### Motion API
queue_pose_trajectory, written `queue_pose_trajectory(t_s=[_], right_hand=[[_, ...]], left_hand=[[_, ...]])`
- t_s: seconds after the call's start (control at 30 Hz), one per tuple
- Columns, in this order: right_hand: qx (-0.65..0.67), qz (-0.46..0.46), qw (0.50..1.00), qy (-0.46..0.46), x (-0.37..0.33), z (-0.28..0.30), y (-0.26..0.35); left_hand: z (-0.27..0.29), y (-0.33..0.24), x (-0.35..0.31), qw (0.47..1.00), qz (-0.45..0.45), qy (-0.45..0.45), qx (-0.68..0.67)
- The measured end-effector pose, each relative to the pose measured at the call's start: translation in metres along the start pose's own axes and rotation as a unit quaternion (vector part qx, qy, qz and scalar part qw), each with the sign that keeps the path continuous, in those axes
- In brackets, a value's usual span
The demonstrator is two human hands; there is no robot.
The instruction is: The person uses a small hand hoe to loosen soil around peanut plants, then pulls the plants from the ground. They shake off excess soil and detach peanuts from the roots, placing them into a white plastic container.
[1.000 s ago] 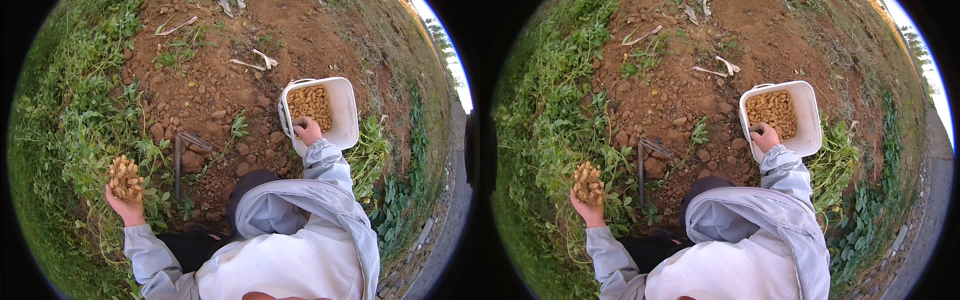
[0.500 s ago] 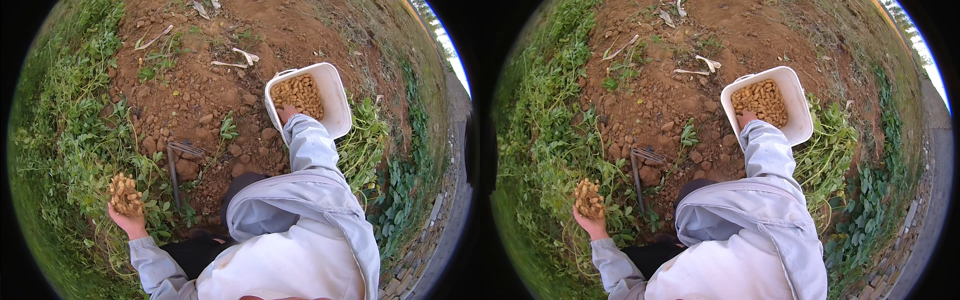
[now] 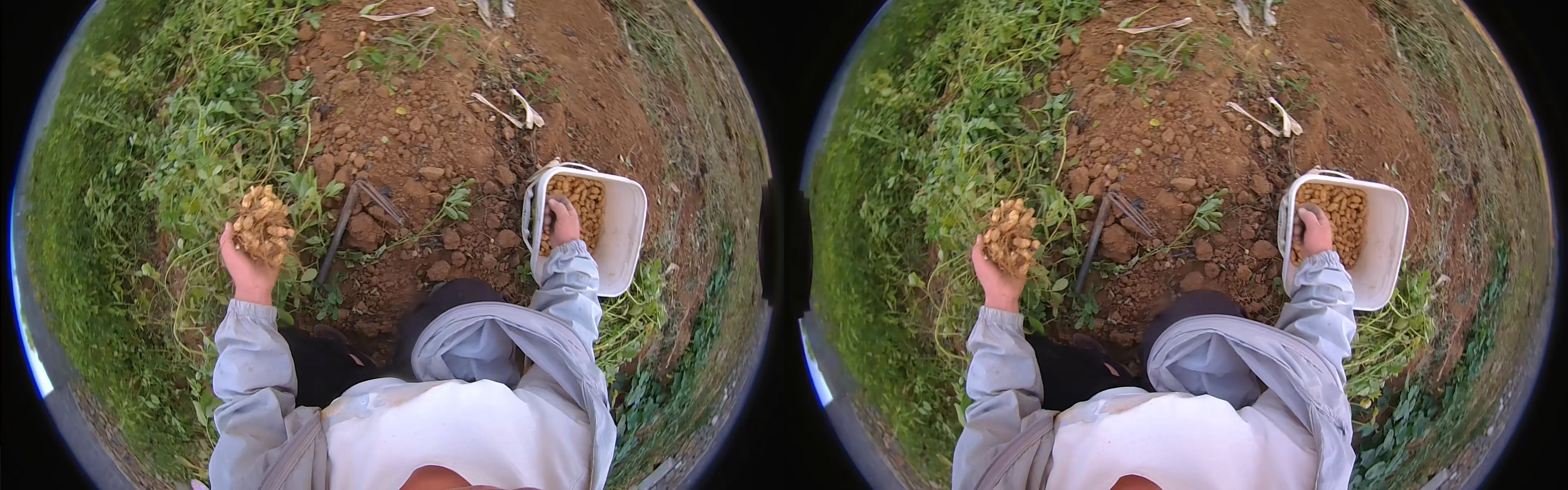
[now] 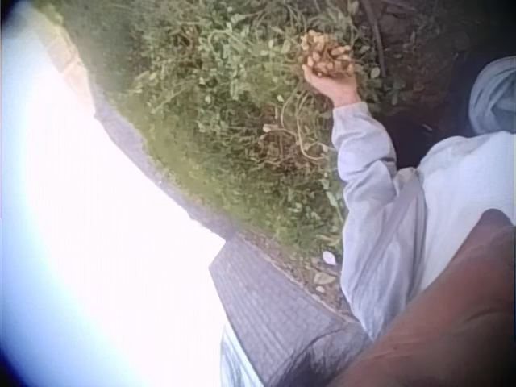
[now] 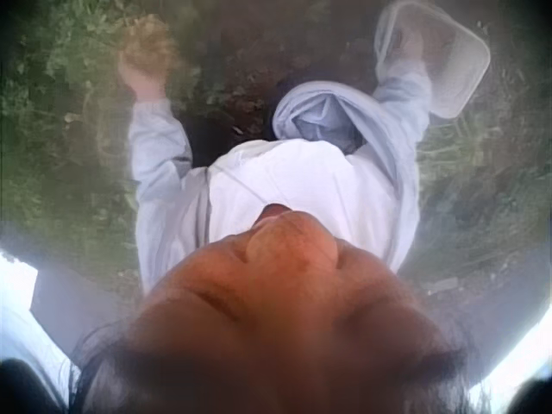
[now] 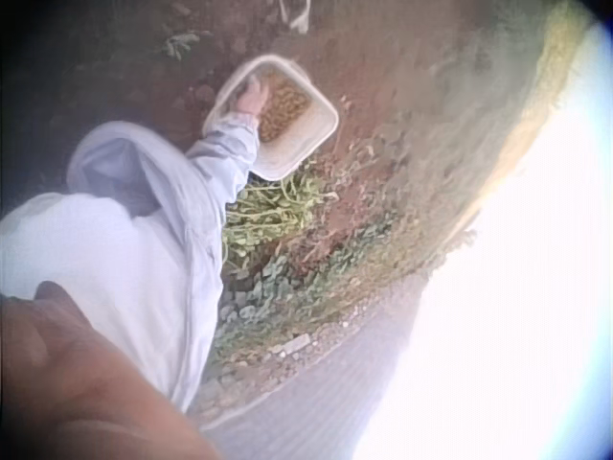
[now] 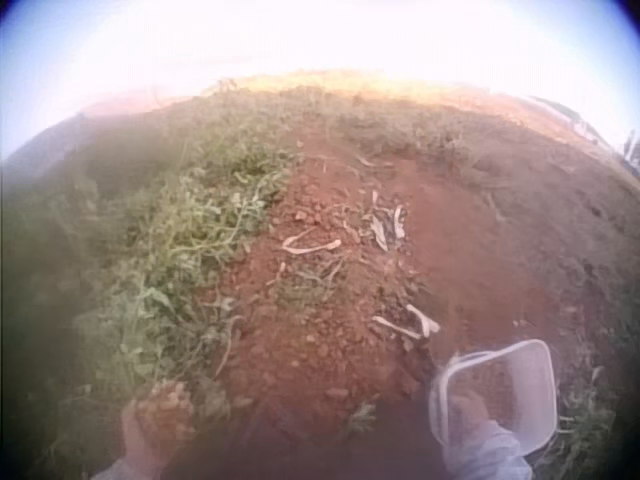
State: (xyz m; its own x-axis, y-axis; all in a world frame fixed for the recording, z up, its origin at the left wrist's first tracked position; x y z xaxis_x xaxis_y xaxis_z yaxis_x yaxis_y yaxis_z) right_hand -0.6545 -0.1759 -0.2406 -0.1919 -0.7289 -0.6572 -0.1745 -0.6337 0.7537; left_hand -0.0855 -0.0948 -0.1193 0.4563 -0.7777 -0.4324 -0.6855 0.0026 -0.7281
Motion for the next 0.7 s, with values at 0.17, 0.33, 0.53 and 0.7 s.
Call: queue_pose_trajectory(t_s=[0.17, 0.33, 0.53, 0.7], right_hand=[[-0.03, 0.165, 0.965, 0.203, -0.1, -0.125, 0.076], [-0.275, 0.228, 0.838, 0.412, -0.198, -0.305, 0.089], [-0.444, 0.359, 0.698, 0.432, -0.265, -0.452, 0.069], [-0.538, 0.448, 0.603, 0.382, -0.286, -0.503, 0.045]], left_hand=[[-0.001, -0.026, -0.001, 0.997, -0.02, 0.03, -0.061], [0.007, -0.05, -0.015, 0.993, -0.024, 0.015, -0.114], [0.011, -0.065, -0.022, 0.986, -0.011, 0.067, -0.154], [0.027, -0.084, -0.022, 0.984, -0.023, 0.078, -0.161]])
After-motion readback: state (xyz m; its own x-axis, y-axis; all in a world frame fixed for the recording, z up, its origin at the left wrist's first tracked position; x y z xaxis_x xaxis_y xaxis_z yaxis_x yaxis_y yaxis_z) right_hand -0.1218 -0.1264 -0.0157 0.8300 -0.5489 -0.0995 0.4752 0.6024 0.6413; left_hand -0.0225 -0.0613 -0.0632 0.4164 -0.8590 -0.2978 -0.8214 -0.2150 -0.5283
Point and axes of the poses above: each hand's wrist, its own x-axis towards the middle knuckle, its own z-axis out of the back of the hand, y = z × x, the point moved 8 cm from there along x, towards the middle knuckle, and after that the axes turned 8 degrees about -z, right-handed, at the moved point
